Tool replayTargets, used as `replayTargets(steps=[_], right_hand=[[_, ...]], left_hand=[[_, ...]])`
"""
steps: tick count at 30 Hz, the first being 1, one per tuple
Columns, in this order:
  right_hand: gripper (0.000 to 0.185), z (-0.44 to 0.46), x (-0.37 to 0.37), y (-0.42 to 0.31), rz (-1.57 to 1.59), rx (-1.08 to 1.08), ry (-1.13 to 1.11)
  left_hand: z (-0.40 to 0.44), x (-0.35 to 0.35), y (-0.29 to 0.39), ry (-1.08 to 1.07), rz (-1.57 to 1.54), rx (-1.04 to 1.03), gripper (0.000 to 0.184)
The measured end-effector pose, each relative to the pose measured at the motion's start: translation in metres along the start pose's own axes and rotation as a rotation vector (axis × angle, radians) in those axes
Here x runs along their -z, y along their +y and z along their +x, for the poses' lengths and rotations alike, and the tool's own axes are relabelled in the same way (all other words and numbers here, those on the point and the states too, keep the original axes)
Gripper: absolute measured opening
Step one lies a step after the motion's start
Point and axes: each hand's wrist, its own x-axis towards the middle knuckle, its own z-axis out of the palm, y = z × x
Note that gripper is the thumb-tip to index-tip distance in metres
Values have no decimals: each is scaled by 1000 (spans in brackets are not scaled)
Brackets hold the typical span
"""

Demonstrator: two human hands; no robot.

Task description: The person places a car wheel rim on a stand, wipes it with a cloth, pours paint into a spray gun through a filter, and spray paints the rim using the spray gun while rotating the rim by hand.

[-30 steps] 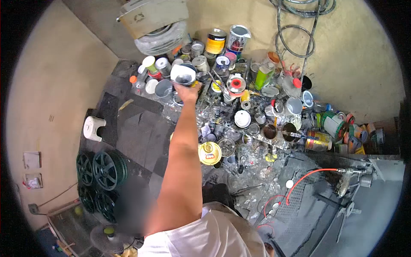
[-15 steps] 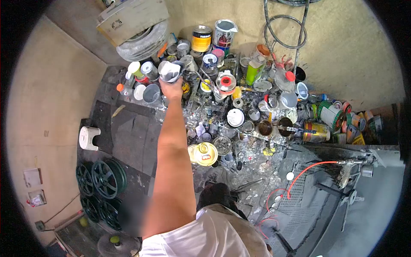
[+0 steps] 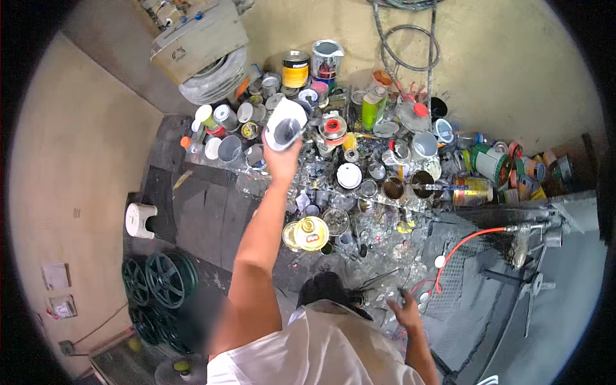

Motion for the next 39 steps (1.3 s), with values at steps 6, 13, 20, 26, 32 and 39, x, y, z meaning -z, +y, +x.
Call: replayTargets(steps=[6,13,20,26,32,39], right_hand=[[104,108,8,-184,618,323,-214],[120,122,2,-201,1473,183,-34],[47,66,46,-121,1711,53,362],[41,16,105,-31,1798,58,507],[35,-16,169,66,1739,30,693],[50,-33,288,167,1763,-2,697]], left_hand=[[-113,-34,75,-196,-158,133,67],[-243,-55,126,-411,-178,317,59],[-320,-85,169,-824,-60,45,94],[-337,-130,225,-1119,171,-380,112],[-366,-224,261,-1520,87,-655,42],[-449,-393,301,-1641,-155,-522,16]])
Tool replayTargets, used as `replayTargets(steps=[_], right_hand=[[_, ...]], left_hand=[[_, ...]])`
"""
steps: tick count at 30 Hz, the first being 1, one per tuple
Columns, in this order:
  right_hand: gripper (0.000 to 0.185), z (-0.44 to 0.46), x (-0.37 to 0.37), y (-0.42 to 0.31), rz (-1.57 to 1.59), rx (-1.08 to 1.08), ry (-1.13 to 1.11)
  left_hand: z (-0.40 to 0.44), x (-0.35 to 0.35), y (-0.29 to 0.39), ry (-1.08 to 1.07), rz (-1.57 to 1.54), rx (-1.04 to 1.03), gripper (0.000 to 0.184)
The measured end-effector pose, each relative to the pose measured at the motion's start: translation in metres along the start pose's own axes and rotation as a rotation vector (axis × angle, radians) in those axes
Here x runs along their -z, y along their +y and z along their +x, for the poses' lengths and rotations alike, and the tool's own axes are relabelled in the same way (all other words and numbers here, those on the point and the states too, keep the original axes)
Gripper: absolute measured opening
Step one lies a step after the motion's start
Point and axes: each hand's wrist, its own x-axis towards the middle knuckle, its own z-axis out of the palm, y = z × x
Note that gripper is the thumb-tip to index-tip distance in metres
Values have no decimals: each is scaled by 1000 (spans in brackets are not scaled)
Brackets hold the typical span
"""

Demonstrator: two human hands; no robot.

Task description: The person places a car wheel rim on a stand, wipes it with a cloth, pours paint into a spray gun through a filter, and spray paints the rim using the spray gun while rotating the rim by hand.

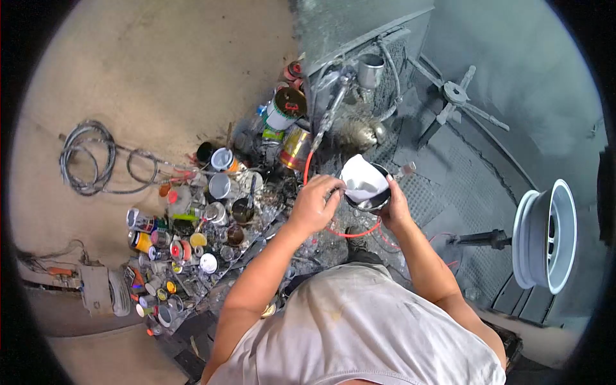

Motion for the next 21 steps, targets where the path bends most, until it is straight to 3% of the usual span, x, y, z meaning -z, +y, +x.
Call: replayTargets(steps=[8,21], right_hand=[[55,97,41,-115,-25,-35,-15],[72,171,-14,-258,-122,-32,-115]], left_hand=[[158,-38,-10,57,70,-125,16],[306,-30,-17,309,147,-142,17]])
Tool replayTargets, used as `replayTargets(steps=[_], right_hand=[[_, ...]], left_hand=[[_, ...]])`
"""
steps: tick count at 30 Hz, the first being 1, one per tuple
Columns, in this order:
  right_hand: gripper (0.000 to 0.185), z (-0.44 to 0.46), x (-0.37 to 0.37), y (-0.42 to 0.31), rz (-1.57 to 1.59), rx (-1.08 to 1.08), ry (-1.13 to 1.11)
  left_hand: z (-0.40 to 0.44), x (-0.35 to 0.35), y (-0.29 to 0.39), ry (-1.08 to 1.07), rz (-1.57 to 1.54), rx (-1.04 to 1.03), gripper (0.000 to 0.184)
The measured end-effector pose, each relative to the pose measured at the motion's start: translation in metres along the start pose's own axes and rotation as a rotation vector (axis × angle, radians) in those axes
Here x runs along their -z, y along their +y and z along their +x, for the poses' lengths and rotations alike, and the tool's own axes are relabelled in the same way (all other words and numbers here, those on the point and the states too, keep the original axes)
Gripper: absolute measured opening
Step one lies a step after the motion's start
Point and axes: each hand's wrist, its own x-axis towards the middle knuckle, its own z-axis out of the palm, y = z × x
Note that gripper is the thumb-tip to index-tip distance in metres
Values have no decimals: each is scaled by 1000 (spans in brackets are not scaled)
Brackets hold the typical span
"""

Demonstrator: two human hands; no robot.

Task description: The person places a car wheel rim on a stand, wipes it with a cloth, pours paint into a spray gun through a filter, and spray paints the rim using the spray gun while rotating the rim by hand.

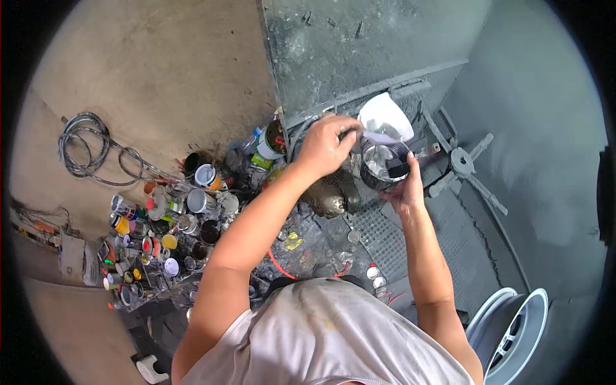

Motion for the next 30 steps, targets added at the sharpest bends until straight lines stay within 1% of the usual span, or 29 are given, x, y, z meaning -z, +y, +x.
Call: replayTargets(steps=[2,4,7,8,9,11,13,15,17,18,19,20,22,23,24,25,27,28,30], right_hand=[[71,10,2,-14,-35,11,-5],[70,22,5,-23,-5,-9,30],[69,35,15,-30,-1,9,6],[70,37,16,-32,15,3,62],[70,37,18,-35,6,0,62],[71,37,22,-43,-53,54,96],[72,39,27,-55,-79,105,172],[69,38,22,-72,-104,147,214],[60,36,12,-89,-159,216,236],[57,40,13,-97,-181,221,184],[54,44,12,-104,-204,228,131],[54,48,8,-108,-211,233,130],[51,53,-1,-116,-252,269,203],[51,53,-7,-118,-261,274,197],[51,54,-14,-119,-271,312,205],[51,53,-21,-120,-281,349,213],[50,50,-36,-122,-294,387,218],[49,49,-41,-122,-298,419,231],[50,56,-41,-124,-350,434,232]], left_hand=[[19,1,-6,73,13,10,17],[30,1,-18,96,30,27,17],[31,-5,-41,101,78,54,18],[27,-8,-47,38,144,118,18],[22,-12,-52,-26,209,183,19],[11,-18,-63,-32,183,187,21],[2,-22,-70,40,235,38,21],[1,-22,-75,46,236,26,23],[2,-16,-70,13,264,0,21],[3,-17,-71,21,260,1,21],[4,-18,-72,-26,282,14,19],[5,-20,-73,-72,305,25,18],[4,-28,-72,-59,306,56,16],[3,-29,-72,-57,311,85,15],[2,-29,-73,-46,323,70,19],[1,-24,-67,-34,322,72,19],[-6,-14,-56,12,340,144,28],[-11,-9,-54,17,338,147,28],[-25,3,-51,22,249,178,37]])
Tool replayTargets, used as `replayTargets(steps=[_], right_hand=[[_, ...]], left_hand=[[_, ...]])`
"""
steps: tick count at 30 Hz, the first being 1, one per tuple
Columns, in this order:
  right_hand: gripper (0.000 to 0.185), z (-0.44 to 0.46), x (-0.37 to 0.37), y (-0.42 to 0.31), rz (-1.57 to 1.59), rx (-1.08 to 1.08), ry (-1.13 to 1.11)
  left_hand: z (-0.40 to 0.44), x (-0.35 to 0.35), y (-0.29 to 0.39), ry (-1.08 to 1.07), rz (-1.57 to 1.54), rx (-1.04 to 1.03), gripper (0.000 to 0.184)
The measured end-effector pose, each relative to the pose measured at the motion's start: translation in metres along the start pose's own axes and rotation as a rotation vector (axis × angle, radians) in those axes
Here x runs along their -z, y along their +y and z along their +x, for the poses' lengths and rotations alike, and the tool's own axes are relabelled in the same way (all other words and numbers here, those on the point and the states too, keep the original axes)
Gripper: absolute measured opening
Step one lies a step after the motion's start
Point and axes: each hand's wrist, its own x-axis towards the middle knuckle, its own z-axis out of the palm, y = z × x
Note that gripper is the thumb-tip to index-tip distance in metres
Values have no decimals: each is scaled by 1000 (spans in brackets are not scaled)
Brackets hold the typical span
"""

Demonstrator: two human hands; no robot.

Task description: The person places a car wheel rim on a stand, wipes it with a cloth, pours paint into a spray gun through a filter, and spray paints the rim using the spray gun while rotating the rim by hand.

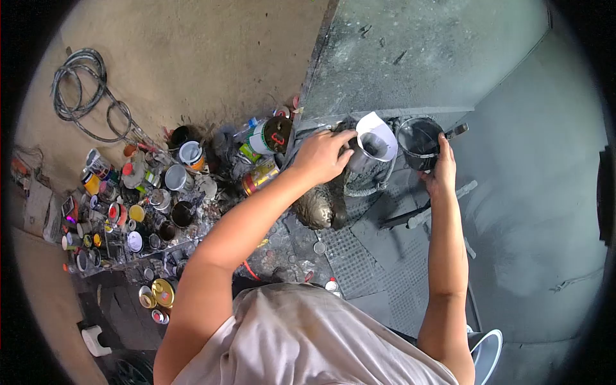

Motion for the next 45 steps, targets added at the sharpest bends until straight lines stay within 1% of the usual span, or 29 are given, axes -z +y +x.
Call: replayTargets(steps=[1,4,6,7,8,10,11,12,15,16,18,19,21,22,23,25,27,28,29,31,32,33,34,35,37,39,42,43,45], right_hand=[[51,2,-1,0,-42,21,-3],[55,-4,-10,-4,-56,56,-9],[56,-3,-10,-6,-125,72,15],[57,-2,-9,-7,-185,89,48],[57,0,-8,-7,-187,91,43],[60,6,-8,-8,-160,77,32],[60,7,-8,-10,-160,78,31],[59,8,-8,-13,-167,103,35],[56,4,-13,-20,-132,121,36],[60,13,-8,-20,-97,132,-3],[65,15,-6,-26,-63,154,-55],[65,11,-10,-31,-59,156,-54],[64,1,-16,-41,-51,179,-4],[63,5,-13,-42,-68,180,12],[63,-3,-16,-47,-69,179,10],[61,-16,-25,-55,-5,140,40],[64,-1,-12,-55,-26,-59,14],[66,-6,-10,-58,-27,-108,-85],[71,-12,-14,-56,14,-50,-83],[63,-45,-29,-64,11,-98,-148],[56,-43,-26,-61,1,-119,-333],[52,-89,-59,-64,17,-112,-180],[53,-100,-72,-63,23,-84,-261],[54,-64,-45,-52,-20,-91,-377],[59,-93,-75,-47,176,-157,-254],[61,-97,-88,-34,200,-198,-364],[61,-157,-142,-4,135,-235,-480],[61,-191,-171,11,187,-217,-454],[62,-240,-214,46,180,-304,-439]], left_hand=[[-10,8,1,3,-3,3,37],[-54,20,-3,-133,-56,-31,39],[-96,24,-4,-274,-31,-17,37],[-123,19,-14,-386,-100,23,36],[-143,25,-12,-568,-116,82,39],[-209,11,-36,-673,-222,67,43],[-234,9,-38,-786,-289,172,43],[-257,13,-35,-821,-312,188,41],[-297,36,-17,-919,-489,405,41],[-314,36,-18,-920,-490,406,41],[-348,34,-25,-708,-982,611,46],[-359,45,-20,-709,-979,608,46],[-369,80,1,-685,-1212,871,49],[-365,102,14,-685,-1211,869,49],[-359,126,27,-689,-1005,951,51],[-373,143,30,-672,-802,1037,53],[-411,151,17,-650,-736,919,54],[-395,176,34,-661,-709,879,54],[-409,179,32,-605,-707,928,54],[-469,171,19,-640,-683,1038,53],[-493,166,14,-594,-668,944,50],[-506,167,12,-554,-640,850,48],[-502,187,21,-536,-607,846,47],[-496,211,32,-533,-574,824,47],[-506,242,42,-472,-561,881,46],[-531,262,47,-434,-554,900,45],[-622,264,37,42,-458,1224,44],[-647,275,37,49,-462,1234,44],[-698,295,31,18,-305,1605,42]])
